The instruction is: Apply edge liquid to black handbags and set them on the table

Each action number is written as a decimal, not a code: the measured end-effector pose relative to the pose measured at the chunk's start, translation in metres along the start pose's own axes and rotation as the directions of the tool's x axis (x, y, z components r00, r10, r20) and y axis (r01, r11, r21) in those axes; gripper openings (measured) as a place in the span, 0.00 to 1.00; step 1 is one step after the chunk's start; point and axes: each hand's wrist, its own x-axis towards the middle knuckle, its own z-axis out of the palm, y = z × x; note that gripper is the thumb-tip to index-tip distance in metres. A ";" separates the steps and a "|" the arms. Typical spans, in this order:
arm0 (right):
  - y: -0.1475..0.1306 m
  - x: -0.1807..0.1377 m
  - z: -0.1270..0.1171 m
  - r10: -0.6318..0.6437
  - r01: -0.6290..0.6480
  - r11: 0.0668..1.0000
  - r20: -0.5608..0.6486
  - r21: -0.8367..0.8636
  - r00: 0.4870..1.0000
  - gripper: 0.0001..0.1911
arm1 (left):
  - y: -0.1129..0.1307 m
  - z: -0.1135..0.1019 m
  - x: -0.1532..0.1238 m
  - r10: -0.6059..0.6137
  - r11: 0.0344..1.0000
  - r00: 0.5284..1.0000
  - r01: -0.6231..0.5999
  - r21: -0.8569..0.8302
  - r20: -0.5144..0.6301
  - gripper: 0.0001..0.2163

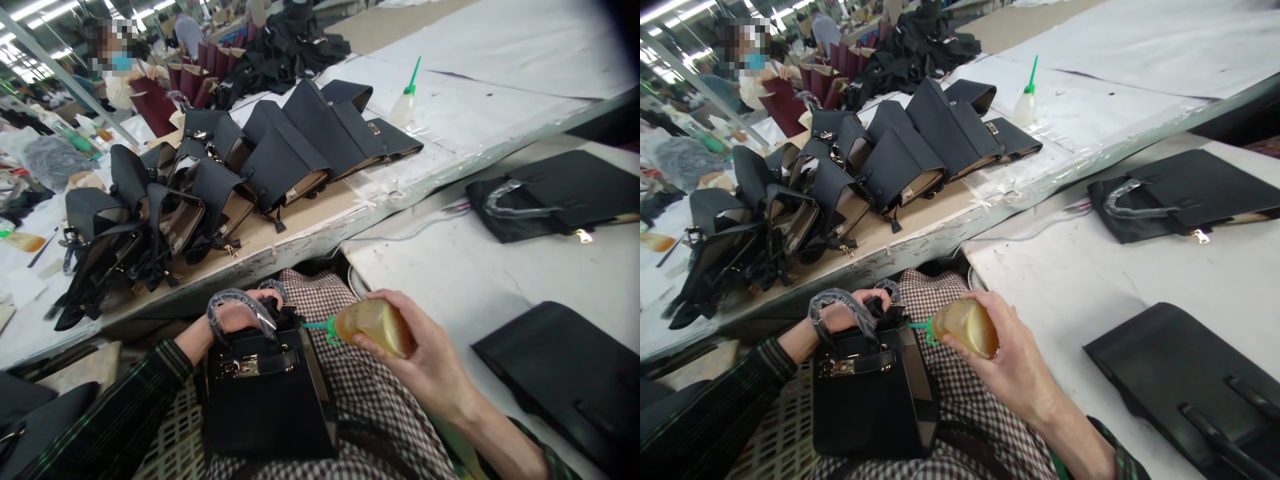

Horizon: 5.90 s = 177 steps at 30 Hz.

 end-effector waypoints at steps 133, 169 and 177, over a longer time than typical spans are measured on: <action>0.004 -0.046 -0.008 0.534 -0.539 0.842 0.125 0.010 0.836 0.27 | 0.035 0.115 -0.136 0.239 0.798 0.970 -0.223 0.560 0.047 0.12; -0.012 -0.057 -0.016 0.528 -0.772 0.496 0.568 0.397 0.631 0.21 | 0.030 0.120 -0.141 0.224 0.793 0.972 -0.225 0.567 0.072 0.14; -0.020 -0.074 -0.018 0.503 -0.777 0.395 0.592 0.491 0.630 0.18 | 0.029 0.119 -0.142 0.229 0.804 0.973 -0.214 0.555 0.045 0.14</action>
